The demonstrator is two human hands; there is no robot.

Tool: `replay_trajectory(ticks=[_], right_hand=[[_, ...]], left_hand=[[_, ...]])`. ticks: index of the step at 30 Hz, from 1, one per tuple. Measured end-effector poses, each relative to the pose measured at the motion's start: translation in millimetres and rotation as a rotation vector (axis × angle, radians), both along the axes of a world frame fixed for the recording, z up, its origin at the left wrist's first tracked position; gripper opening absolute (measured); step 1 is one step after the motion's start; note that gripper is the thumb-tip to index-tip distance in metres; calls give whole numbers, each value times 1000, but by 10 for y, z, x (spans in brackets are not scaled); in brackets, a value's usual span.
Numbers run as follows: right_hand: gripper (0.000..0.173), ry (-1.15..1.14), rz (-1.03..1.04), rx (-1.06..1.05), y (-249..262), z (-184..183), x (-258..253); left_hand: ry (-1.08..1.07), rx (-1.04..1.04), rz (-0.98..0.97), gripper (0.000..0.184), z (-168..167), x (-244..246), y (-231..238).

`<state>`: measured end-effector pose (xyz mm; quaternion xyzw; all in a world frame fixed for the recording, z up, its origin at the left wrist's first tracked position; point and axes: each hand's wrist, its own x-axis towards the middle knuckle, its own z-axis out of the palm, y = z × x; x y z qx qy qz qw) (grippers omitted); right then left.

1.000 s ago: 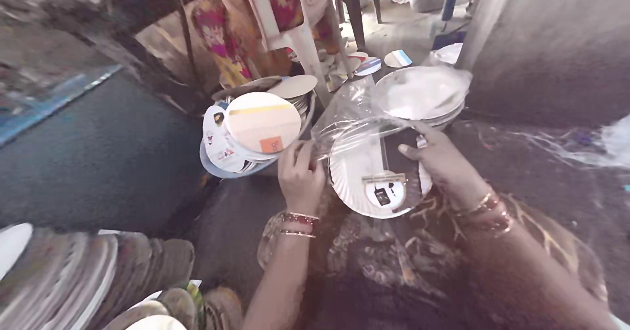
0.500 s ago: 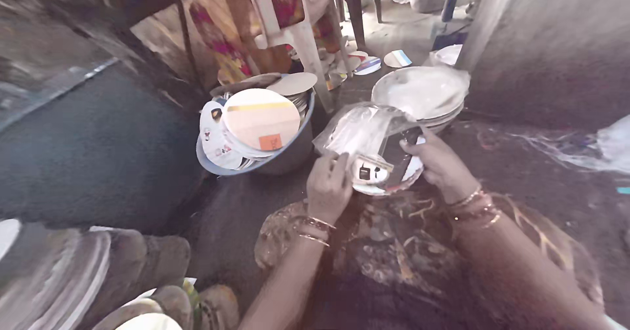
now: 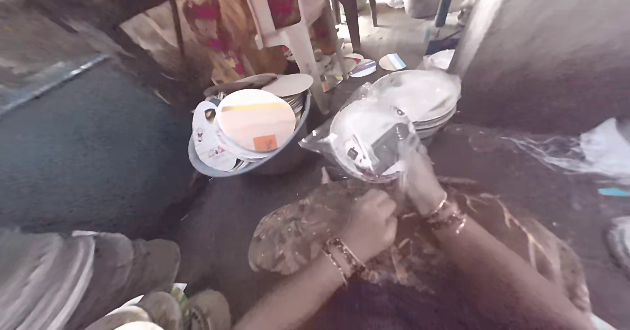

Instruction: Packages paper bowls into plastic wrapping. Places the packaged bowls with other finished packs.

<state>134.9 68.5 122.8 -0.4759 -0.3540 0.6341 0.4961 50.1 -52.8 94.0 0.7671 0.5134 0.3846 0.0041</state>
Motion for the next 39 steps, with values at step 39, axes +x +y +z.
replay_trajectory(ticks=[39], right_hand=[[27, -1361, 1181, 605, 8, 4, 194]], left_hand=[[-639, -261, 177, 10, 423, -1229, 218]])
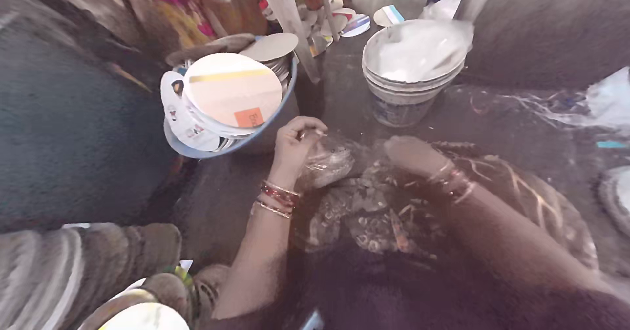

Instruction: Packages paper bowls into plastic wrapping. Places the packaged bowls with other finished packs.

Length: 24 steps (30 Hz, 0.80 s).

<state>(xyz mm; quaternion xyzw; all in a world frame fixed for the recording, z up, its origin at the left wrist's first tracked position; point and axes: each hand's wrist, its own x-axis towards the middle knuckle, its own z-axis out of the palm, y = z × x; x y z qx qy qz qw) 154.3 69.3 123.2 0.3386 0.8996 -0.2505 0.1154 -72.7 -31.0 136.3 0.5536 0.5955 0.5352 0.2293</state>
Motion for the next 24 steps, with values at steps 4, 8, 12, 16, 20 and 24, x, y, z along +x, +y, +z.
replay_trajectory(ticks=[4, 8, 12, 16, 20, 24], right_hand=[[23, 889, -64, 147, 337, -92, 351], [36, 1212, 74, -112, 384, -8, 428], [50, 838, 211, -361, -24, -87, 70], [105, 333, 157, -291, -388, -352, -377], [48, 344, -17, -145, -569, -293, -422], [23, 600, -225, -124, -344, -276, -264]], left_hand=[[902, -98, -229, 48, 83, -194, -112], [1118, -186, -385, 29, 212, -248, -128], [1152, -154, -374, 9, 242, -224, -44], [1097, -142, -214, 15, 240, -222, 16], [969, -216, -51, 29, 237, -201, 61], [1091, -277, -274, 59, 300, -390, 37]])
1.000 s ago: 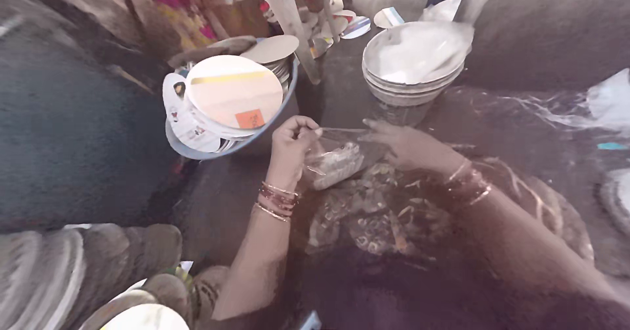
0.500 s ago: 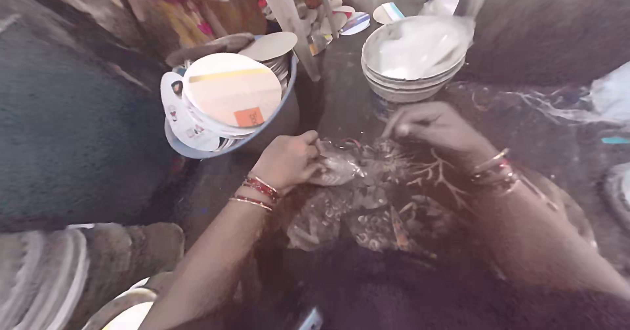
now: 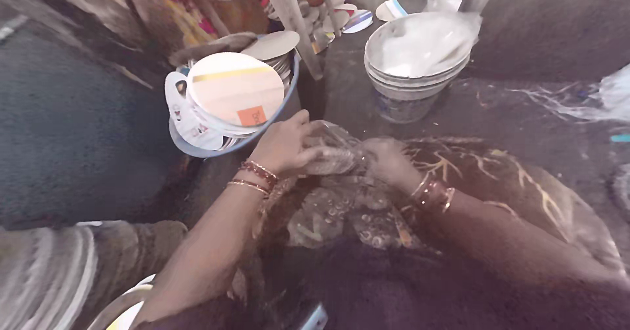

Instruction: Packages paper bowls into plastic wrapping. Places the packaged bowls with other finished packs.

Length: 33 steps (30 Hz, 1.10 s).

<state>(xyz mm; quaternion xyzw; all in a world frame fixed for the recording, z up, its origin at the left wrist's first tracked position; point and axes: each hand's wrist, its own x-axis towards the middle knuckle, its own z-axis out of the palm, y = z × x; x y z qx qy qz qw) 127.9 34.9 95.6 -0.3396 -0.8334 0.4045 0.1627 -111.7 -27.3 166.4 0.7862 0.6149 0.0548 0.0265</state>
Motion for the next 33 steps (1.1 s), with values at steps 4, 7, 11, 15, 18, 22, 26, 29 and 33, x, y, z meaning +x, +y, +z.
replay_trajectory(ticks=[4, 7, 11, 15, 18, 22, 26, 29, 33], right_hand=[[19, 246, -141, 198, 271, 22, 186], [18, 336, -130, 372, 426, 103, 333], [15, 343, -150, 331, 556, 201, 536], [17, 305, -71, 303, 584, 273, 614], [19, 293, -3, 364, 576, 262, 608], [12, 153, 105, 460, 493, 301, 579], [10, 127, 432, 328, 127, 425, 497], [15, 446, 480, 458, -152, 381, 308], [15, 726, 128, 532, -188, 293, 223]], left_hand=[[164, -100, -152, 21, 61, -130, -75], [39, 117, -165, 19, 23, -332, -97], [-609, 128, -28, 26, 3, -376, -132], [-1230, 28, 299, 26, -13, -152, -169], [-928, -141, 691, 22, 148, -58, -92], [-1214, -385, 962, 34, 208, 17, 86], [-1832, -363, 852, 43, 203, 380, 83], [-1826, -351, 496, 42, 19, 960, -78], [-1616, -141, 266, 26, -179, 1198, -149]])
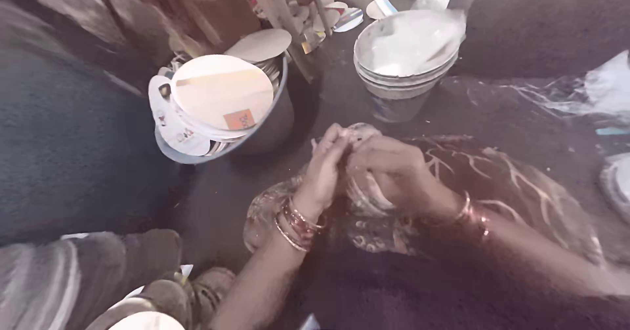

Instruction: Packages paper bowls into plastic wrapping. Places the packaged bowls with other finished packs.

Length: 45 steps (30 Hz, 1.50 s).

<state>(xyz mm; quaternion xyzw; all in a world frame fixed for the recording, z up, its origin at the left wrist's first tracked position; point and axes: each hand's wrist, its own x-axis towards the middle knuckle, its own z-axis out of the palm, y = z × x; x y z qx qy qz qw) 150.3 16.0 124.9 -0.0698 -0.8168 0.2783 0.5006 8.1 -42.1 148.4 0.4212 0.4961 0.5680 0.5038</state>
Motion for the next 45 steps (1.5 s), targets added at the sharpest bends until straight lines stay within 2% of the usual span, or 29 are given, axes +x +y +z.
replay_trajectory(ticks=[3, 4, 6, 7, 10, 12, 14, 17, 20, 27, 30, 34, 36, 40, 45], right_hand=[[12, 88, -105, 31, 50, 41, 2], [9, 66, -90, -37, 72, 55, 15], [4, 8, 59, -304, 122, 88, 41], [7, -1, 173, -414, 155, 89, 51], [21, -11, 386, -557, 220, 84, 73], [23, -25, 375, -586, 202, 122, 67], [24, -79, 249, -508, 164, 200, 71], [22, -104, -73, -328, 88, 201, 36], [21, -57, -206, -408, 75, 176, 38], [20, -97, -225, -652, 82, 203, 54], [22, -145, -181, -789, 106, 281, 57], [22, -225, -233, -816, 159, 335, 103], [19, -181, -206, -867, 178, 335, 145], [20, -112, -121, -947, 178, 256, 127], [21, -295, -148, -937, 187, 327, 126]], left_hand=[[-9, 54, -38, 23, -100, 4, 21], [-48, 59, -42, 22, -110, 11, 21], [-100, 113, -63, 25, -126, -4, 33], [-123, 147, -92, 27, -141, -31, 40], [-171, 249, -249, 18, -191, -178, 70], [-176, 317, -382, 9, -162, -284, 107], [-169, 318, -444, 11, -115, -298, 133], [57, 260, -279, 26, -25, -215, 137], [341, 299, -154, 17, 26, -158, 128], [605, 413, -68, 4, -13, -102, 120], [797, 455, 103, 3, 16, 31, 96], [1088, 577, 263, 10, -64, 139, 101], [1178, 600, 289, 11, -99, 122, 129], [1253, 584, 281, 8, -165, 123, 124], [1203, 742, 312, 8, -191, 183, 101]])
